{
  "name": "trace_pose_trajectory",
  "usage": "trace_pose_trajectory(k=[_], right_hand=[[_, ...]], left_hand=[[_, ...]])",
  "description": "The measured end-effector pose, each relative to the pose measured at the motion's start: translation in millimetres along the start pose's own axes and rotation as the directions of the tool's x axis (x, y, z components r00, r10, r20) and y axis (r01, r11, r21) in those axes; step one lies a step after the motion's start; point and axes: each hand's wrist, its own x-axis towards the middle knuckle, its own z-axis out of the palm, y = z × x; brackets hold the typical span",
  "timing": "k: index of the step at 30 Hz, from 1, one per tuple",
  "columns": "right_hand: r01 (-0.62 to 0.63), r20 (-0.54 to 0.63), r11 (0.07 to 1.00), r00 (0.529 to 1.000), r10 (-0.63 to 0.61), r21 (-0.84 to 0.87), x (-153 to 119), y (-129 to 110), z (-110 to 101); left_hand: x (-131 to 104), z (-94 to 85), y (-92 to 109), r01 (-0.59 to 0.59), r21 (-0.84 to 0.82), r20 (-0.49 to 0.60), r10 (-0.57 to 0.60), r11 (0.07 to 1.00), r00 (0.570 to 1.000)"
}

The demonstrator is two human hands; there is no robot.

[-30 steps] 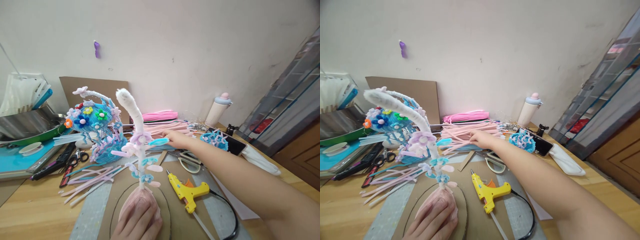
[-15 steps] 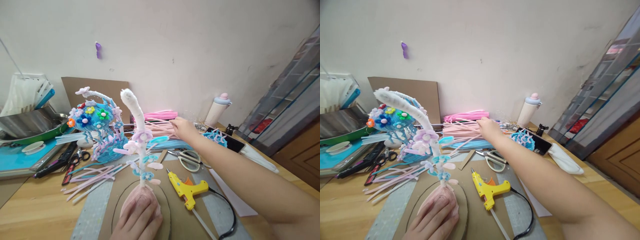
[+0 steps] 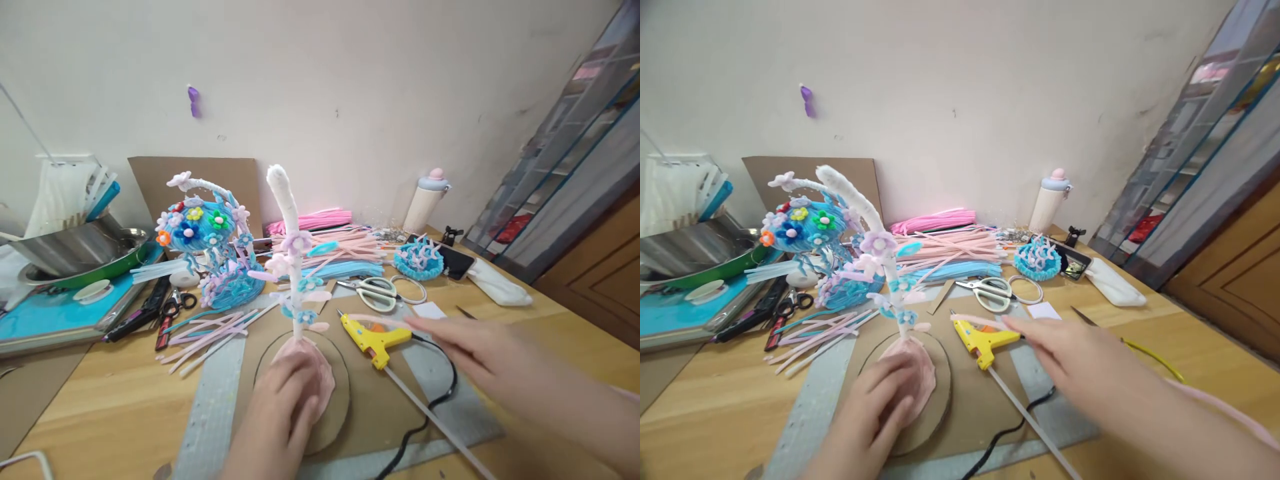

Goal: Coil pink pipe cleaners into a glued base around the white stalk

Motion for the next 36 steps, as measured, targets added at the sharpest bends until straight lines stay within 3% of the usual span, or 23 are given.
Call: trace_pose_trajectory(k=[3, 6, 9, 13, 15, 18, 19, 20, 21, 23, 25, 26, 27, 30, 36], right_hand=[[0.081, 0.098, 0.997, 0.992, -0.081, -0.004, -23, -12, 27], [0.092, 0.113, 0.996, 0.990, -0.089, -0.018, -29, -27, 44], [0.054, 0.155, 0.998, 0.986, -0.059, 0.033, -28, -41, 47], [-0.053, 0.297, 0.963, 0.954, -0.030, 0.266, -30, -62, 45], [-0.241, 0.436, 0.880, 0.899, 0.043, 0.409, -35, -72, 46], [-0.569, 0.669, 0.624, 0.737, 0.099, 0.535, -41, -82, 44], [-0.621, 0.706, 0.547, 0.705, 0.074, 0.562, -41, -82, 41], [-0.630, 0.710, 0.500, 0.703, 0.041, 0.594, -40, -79, 39], [-0.599, 0.681, 0.495, 0.732, 0.020, 0.629, -37, -73, 36], [-0.439, 0.535, 0.621, 0.844, 0.038, 0.649, -28, -53, 31], [-0.182, 0.237, 0.880, 0.968, 0.082, 0.440, -15, -26, 31], [-0.048, 0.105, 0.962, 0.994, 0.020, 0.269, -8, -12, 34], [0.068, 0.060, 0.992, 0.995, -0.075, 0.108, -1, 1, 38], [0.252, 0.137, 0.953, 0.963, -0.230, -0.169, 18, 26, 57], [0.306, 0.244, 0.935, 0.935, -0.258, -0.180, 35, 36, 87]], left_hand=[[3, 2.3, 0, 0.093, -0.054, -0.004, -0.093, 0.994, 0.996], [6, 5.1, -3, 0.054, -0.059, 0.023, -0.052, 0.997, 0.998], [8, 3.0, 1, 0.067, -0.069, 0.035, -0.065, 0.995, 0.997], [12, -9.8, 20, 0.143, -0.129, -0.055, -0.151, 0.981, 0.987], [16, -16.2, 31, 0.006, -0.044, -0.041, -0.008, 0.999, 0.999], [21, -18.7, 39, -0.234, 0.197, 0.049, 0.229, 0.952, 0.972], [22, -17.6, 39, -0.283, 0.257, 0.067, 0.275, 0.924, 0.959], [23, -15.9, 39, -0.315, 0.295, 0.071, 0.308, 0.902, 0.949], [23, -14.1, 37, -0.336, 0.306, 0.062, 0.334, 0.891, 0.941], [23, -10.9, 33, -0.351, 0.240, 0.009, 0.360, 0.905, 0.933], [23, -9.4, 27, -0.339, 0.095, -0.043, 0.344, 0.936, 0.938], [23, -9.0, 24, -0.327, 0.025, -0.054, 0.327, 0.945, 0.943], [23, -8.7, 21, -0.317, -0.030, -0.057, 0.315, 0.948, 0.947], [22, -7.5, 14, -0.294, -0.107, -0.042, 0.291, 0.950, 0.956], [20, -1.7, 13, -0.302, -0.244, -0.023, 0.306, 0.921, 0.952]])
